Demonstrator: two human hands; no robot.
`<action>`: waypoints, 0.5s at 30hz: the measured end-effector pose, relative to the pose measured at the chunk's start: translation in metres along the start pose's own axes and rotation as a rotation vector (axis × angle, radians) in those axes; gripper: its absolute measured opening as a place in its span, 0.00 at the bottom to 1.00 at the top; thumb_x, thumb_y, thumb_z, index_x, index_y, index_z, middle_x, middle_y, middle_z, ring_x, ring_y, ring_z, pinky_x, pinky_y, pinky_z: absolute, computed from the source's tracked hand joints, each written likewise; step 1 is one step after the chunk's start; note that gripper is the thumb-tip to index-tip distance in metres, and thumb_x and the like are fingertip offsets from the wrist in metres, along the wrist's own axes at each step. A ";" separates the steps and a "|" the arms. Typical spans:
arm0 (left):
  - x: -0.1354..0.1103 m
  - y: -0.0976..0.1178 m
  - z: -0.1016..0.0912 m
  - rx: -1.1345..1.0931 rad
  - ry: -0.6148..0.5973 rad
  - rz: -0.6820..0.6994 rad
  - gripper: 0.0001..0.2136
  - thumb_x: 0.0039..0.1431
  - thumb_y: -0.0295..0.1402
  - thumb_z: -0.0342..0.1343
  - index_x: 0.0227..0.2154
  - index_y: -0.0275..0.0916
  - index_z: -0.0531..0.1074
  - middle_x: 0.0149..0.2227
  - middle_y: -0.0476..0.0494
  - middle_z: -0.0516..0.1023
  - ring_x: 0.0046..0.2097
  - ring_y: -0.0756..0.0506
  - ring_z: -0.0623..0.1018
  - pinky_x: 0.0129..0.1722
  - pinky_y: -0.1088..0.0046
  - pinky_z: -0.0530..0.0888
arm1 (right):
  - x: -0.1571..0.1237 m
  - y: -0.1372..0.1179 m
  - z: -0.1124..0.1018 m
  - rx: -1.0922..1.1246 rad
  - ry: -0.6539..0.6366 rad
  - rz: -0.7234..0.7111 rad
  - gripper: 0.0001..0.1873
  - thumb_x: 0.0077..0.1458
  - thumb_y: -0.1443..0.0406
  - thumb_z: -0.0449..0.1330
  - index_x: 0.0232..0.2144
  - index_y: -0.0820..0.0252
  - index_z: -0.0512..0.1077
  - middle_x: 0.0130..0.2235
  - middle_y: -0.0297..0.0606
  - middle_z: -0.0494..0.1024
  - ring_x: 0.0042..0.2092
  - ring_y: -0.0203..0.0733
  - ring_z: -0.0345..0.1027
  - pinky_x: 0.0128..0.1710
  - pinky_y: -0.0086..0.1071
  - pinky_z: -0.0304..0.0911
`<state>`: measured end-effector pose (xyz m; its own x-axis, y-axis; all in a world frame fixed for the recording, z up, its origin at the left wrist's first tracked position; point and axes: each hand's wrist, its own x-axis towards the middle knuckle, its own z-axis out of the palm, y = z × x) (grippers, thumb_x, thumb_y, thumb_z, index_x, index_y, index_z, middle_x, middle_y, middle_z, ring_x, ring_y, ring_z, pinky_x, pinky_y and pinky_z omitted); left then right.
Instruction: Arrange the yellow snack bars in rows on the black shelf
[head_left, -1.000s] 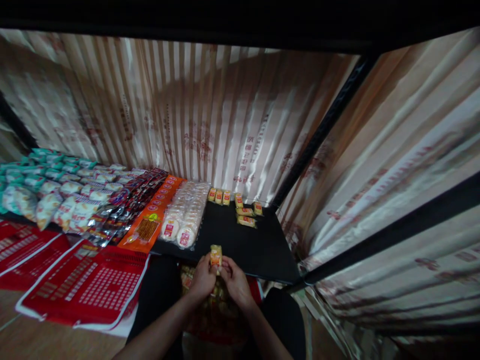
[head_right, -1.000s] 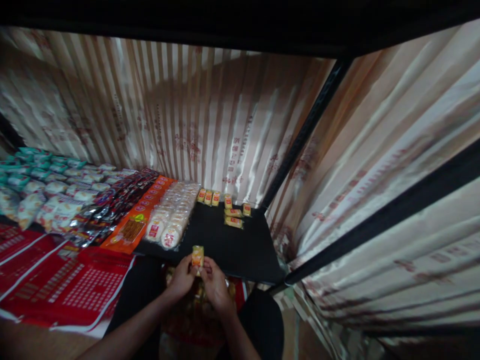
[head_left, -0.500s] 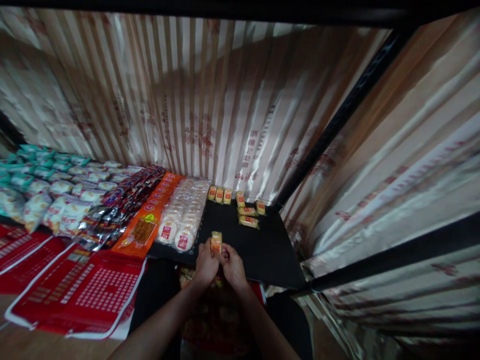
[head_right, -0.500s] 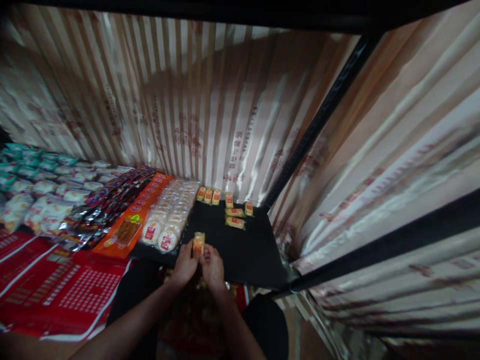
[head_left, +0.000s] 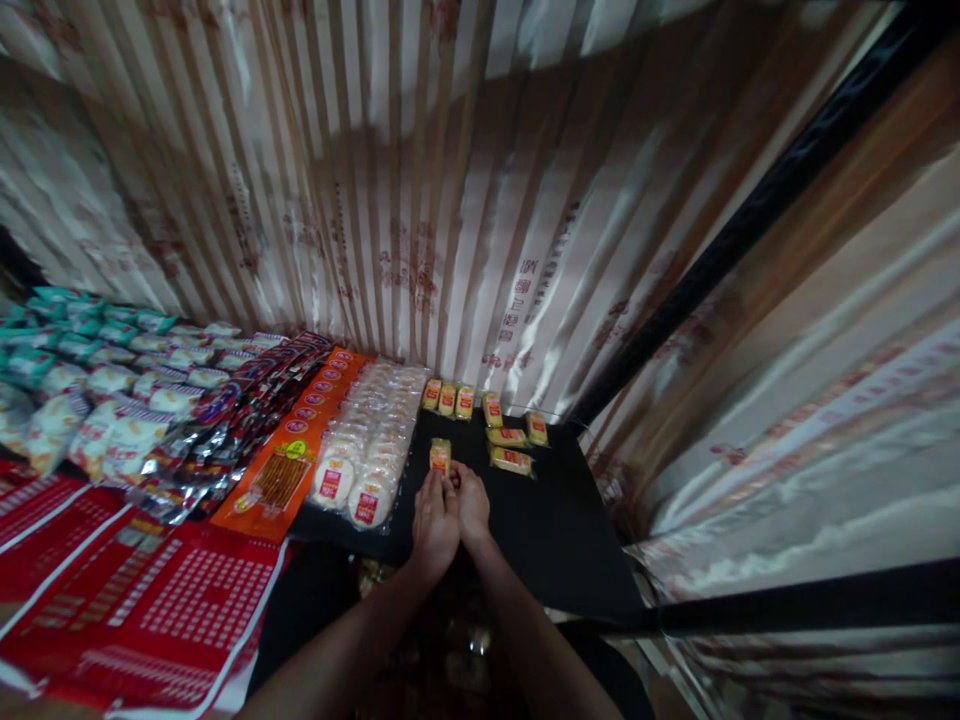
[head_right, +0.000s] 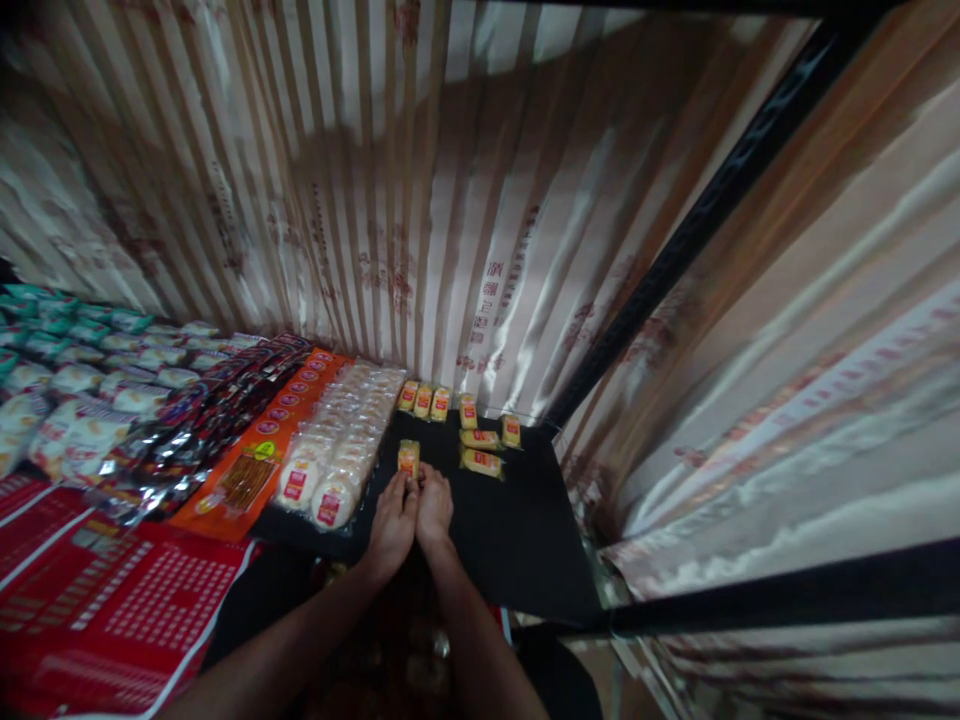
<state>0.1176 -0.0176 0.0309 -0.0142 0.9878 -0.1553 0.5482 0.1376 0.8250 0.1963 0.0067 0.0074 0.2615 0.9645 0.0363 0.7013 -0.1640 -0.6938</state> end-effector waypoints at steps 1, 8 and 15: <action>0.006 0.003 0.001 -0.017 -0.016 -0.028 0.22 0.59 0.31 0.39 0.55 0.30 0.59 0.60 0.37 0.59 0.61 0.46 0.57 0.61 0.68 0.51 | 0.005 -0.001 0.001 -0.033 -0.001 0.002 0.16 0.52 0.63 0.51 0.43 0.58 0.69 0.37 0.38 0.75 0.38 0.40 0.68 0.40 0.31 0.62; 0.044 0.014 0.002 -0.107 -0.036 -0.062 0.22 0.61 0.32 0.36 0.56 0.31 0.56 0.62 0.38 0.53 0.62 0.48 0.54 0.61 0.74 0.50 | 0.042 -0.011 0.009 -0.035 0.028 -0.011 0.19 0.53 0.64 0.49 0.47 0.59 0.65 0.44 0.40 0.73 0.45 0.40 0.67 0.44 0.31 0.60; 0.077 0.017 0.004 -0.131 0.035 -0.009 0.21 0.60 0.31 0.36 0.56 0.31 0.56 0.61 0.38 0.55 0.62 0.49 0.56 0.61 0.73 0.51 | 0.075 -0.021 0.014 -0.003 0.067 0.011 0.19 0.51 0.68 0.49 0.47 0.58 0.61 0.41 0.39 0.74 0.41 0.40 0.69 0.39 0.31 0.60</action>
<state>0.1297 0.0608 0.0309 -0.0486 0.9881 -0.1456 0.4338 0.1522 0.8880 0.1917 0.0858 0.0149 0.3130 0.9466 0.0773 0.7001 -0.1750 -0.6923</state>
